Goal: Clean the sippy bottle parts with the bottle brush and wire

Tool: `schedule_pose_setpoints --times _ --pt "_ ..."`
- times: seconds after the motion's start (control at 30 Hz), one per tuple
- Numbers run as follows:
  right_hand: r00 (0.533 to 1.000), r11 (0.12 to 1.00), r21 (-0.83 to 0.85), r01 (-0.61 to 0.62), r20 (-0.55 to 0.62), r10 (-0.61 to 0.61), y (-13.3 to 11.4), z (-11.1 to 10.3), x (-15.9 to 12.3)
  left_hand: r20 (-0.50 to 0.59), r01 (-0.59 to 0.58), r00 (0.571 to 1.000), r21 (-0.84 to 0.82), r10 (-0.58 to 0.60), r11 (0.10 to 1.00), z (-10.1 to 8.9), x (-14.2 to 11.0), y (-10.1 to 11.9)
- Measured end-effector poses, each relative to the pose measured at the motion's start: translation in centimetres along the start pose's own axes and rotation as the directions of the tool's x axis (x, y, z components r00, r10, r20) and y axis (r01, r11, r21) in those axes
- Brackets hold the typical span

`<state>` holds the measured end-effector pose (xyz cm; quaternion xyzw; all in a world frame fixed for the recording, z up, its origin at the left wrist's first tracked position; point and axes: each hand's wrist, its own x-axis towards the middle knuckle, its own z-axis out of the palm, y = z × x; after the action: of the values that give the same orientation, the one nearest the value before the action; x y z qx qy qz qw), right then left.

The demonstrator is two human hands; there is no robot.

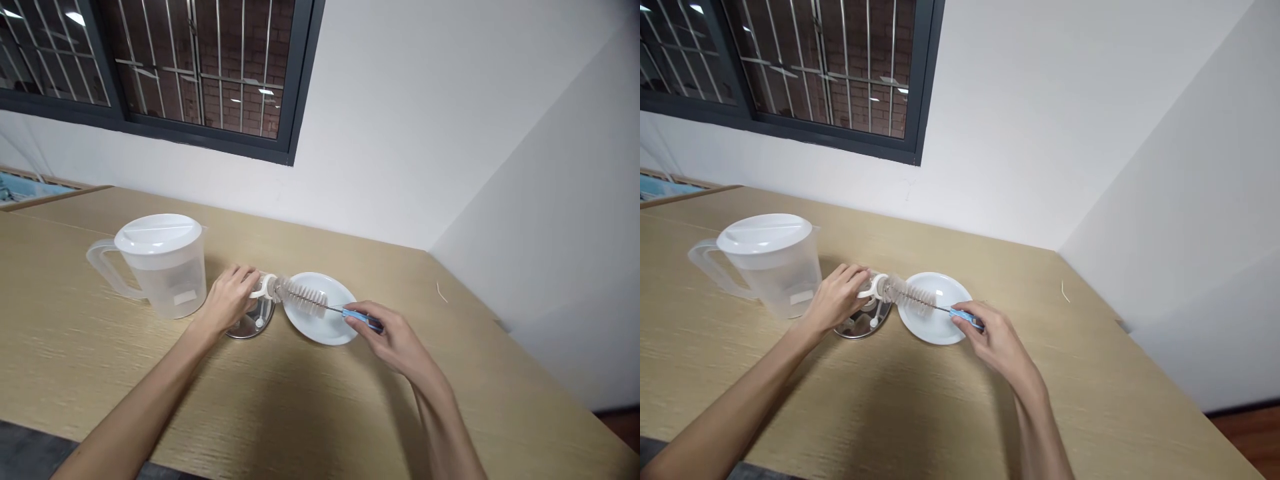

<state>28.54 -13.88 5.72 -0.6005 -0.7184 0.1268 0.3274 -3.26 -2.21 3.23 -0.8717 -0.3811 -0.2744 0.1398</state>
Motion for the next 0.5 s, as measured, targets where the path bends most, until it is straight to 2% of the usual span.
schedule_pose_setpoints --times 0.13,0.5 --pt "0.995 0.995 0.069 -0.076 0.063 0.072 -0.42 -0.43 0.12 0.003 -0.009 1.0 -0.007 0.01 1.0 0.24 -0.1 0.06" --pt "0.968 0.983 0.11 -0.144 0.22 0.117 -0.84 -0.88 0.3 -0.022 -0.04 0.999 -0.012 0.04 0.999 0.55 0.01 0.24"
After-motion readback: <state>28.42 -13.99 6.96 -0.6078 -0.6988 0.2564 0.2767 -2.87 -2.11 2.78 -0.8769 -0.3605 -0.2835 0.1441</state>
